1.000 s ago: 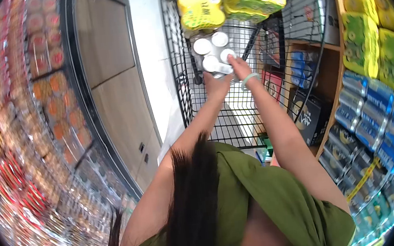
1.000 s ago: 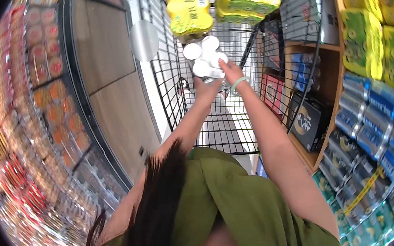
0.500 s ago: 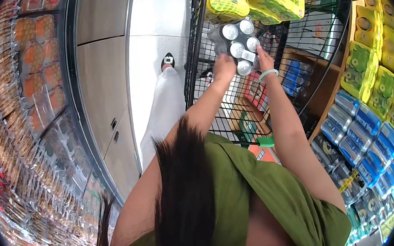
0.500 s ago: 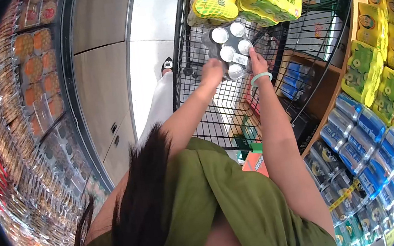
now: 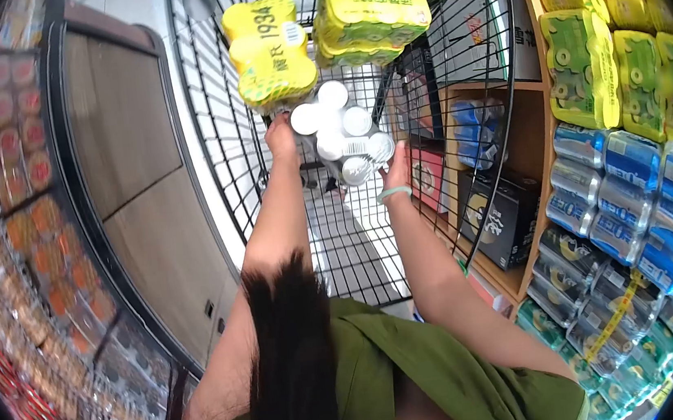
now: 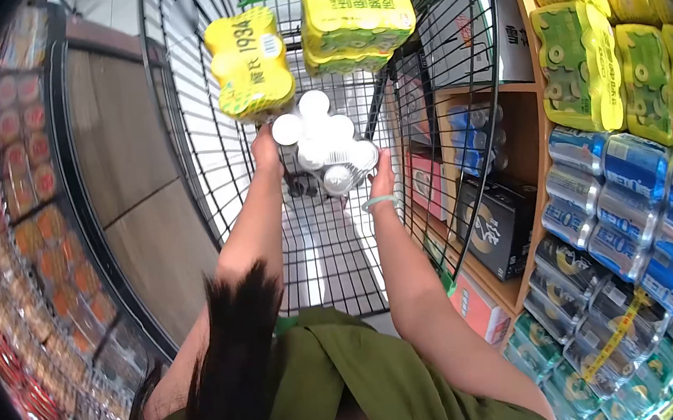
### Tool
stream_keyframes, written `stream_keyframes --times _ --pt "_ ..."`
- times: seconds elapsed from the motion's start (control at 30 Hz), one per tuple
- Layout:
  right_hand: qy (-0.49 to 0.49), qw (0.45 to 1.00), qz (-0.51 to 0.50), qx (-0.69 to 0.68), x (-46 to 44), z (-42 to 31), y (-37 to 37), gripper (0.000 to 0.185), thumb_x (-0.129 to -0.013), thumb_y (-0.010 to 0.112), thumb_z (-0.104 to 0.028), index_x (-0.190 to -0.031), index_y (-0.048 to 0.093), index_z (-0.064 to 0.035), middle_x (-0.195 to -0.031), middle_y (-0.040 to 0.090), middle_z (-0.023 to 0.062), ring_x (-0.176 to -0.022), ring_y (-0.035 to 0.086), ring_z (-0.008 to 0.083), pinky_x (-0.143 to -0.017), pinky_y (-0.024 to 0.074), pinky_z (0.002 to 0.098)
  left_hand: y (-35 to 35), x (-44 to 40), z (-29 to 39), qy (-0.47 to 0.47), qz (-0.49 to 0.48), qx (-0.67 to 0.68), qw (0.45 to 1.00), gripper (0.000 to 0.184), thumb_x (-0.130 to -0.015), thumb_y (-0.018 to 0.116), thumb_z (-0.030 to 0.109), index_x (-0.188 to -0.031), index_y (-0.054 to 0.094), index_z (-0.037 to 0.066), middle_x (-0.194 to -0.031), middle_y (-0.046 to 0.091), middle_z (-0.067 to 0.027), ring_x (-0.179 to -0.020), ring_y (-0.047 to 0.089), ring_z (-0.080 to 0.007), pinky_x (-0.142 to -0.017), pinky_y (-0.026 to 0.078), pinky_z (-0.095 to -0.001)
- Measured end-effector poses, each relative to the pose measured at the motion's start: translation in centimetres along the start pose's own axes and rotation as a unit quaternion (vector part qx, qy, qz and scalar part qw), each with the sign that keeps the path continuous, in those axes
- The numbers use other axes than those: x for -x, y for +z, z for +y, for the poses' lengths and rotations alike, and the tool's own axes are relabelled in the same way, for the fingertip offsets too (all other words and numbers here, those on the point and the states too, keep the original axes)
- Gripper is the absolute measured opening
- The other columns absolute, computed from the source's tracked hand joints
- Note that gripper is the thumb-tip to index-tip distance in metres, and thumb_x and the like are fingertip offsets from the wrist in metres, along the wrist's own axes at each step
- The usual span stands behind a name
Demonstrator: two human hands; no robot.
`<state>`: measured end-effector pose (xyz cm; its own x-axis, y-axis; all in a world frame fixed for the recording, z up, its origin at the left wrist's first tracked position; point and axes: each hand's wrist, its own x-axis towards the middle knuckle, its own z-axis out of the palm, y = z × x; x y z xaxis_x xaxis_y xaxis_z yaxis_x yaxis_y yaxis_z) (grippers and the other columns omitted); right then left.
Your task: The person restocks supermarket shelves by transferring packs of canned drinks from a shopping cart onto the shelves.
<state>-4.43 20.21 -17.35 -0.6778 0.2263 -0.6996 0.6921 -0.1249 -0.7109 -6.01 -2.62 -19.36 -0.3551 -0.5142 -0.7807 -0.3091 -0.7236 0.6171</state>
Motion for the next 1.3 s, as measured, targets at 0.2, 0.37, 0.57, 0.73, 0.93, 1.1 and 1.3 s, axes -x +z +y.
stream_keyframes --times 0.2,0.37,0.57,0.73,0.93,1.1,1.3 --pt "-0.044 0.987 -0.053 -0.146 -2.6 1.8 2.0 0.070 -0.094 0.033 -0.060 -0.126 0.053 -0.0003 -0.115 0.059 0.0119 -0.106 0.056 0.0221 -0.095 0.0429 0.0335 -1.6 -5.5 -1.1 -0.089 -0.100 -0.106 0.985 0.030 -0.086 0.057 0.024 -0.106 0.065 0.003 -0.096 0.067 -0.0066 -0.087 0.061 -0.0169 -0.075 0.046 -0.0290" --pt "0.008 0.973 -0.100 -0.206 -4.1 3.1 1.8 0.071 -0.094 0.031 -0.061 -0.119 0.059 -0.0009 -0.102 0.063 0.0100 -0.094 0.061 0.0205 -0.086 0.0490 0.0331 -1.9 -6.3 0.0 -0.098 -0.207 -0.212 0.950 0.041 -0.088 0.057 0.028 -0.122 0.057 0.004 -0.110 0.066 -0.0057 -0.099 0.062 -0.0171 -0.085 0.047 -0.0320" --pt "-0.010 0.924 -0.101 -0.368 -5.2 2.2 2.2 0.073 -0.091 0.033 -0.066 -0.110 0.061 -0.0015 -0.093 0.065 0.0077 -0.086 0.063 0.0197 -0.080 0.0513 0.0323 -4.3 -8.4 -1.6 -0.173 -0.224 -0.183 0.941 0.030 -0.094 0.047 0.029 -0.117 0.058 0.012 -0.105 0.066 -0.0021 -0.095 0.063 -0.0171 -0.084 0.051 -0.0309" --pt "0.027 0.912 -0.105 -0.396 -5.3 2.0 1.4 0.071 -0.093 0.031 -0.064 -0.108 0.062 -0.0019 -0.092 0.066 0.0078 -0.085 0.063 0.0197 -0.080 0.0514 0.0337 -2.2 -4.1 -0.7 -0.203 -0.317 -0.147 0.915 0.046 -0.096 0.039 0.039 -0.132 0.046 0.011 -0.130 0.052 -0.0059 -0.120 0.049 -0.0248 -0.099 0.040 -0.0422" --pt "0.011 0.927 -0.113 -0.358 -5.3 1.0 0.6 0.064 -0.097 0.026 -0.059 -0.099 0.062 -0.0061 -0.085 0.062 0.0022 -0.081 0.058 0.0123 -0.078 0.0482 0.0265 -1.4 -3.4 -0.1 -0.217 -0.332 -0.201 0.896 0.056 -0.092 0.040 0.052 -0.133 0.045 0.015 -0.132 0.051 -0.0059 -0.121 0.048 -0.0286 -0.092 0.043 -0.0512" --pt "0.030 0.936 -0.098 -0.337 -5.9 0.4 0.9 0.064 -0.097 0.027 -0.058 -0.094 0.064 -0.0060 -0.090 0.062 0.0021 -0.084 0.056 0.0123 -0.083 0.0447 0.0266 1.3 -1.4 2.1 -0.238 -0.352 -0.298 0.855 0.061 -0.086 0.045 0.058 -0.131 0.048 0.017 -0.128 0.054 -0.0039 -0.114 0.054 -0.0277 -0.081 0.049 -0.0523" --pt "0.057 0.929 -0.118 -0.347 -4.4 -1.5 0.7 0.066 -0.093 0.035 -0.063 -0.099 0.064 -0.0046 -0.091 0.063 0.0036 -0.085 0.057 0.0128 -0.082 0.0453 0.0265 2.0 -3.8 1.2 -0.243 -0.388 -0.311 0.833 0.074 -0.083 0.043 0.067 -0.134 0.044 0.012 -0.135 0.047 -0.0073 -0.119 0.049 -0.0299 -0.079 0.049 -0.0503"
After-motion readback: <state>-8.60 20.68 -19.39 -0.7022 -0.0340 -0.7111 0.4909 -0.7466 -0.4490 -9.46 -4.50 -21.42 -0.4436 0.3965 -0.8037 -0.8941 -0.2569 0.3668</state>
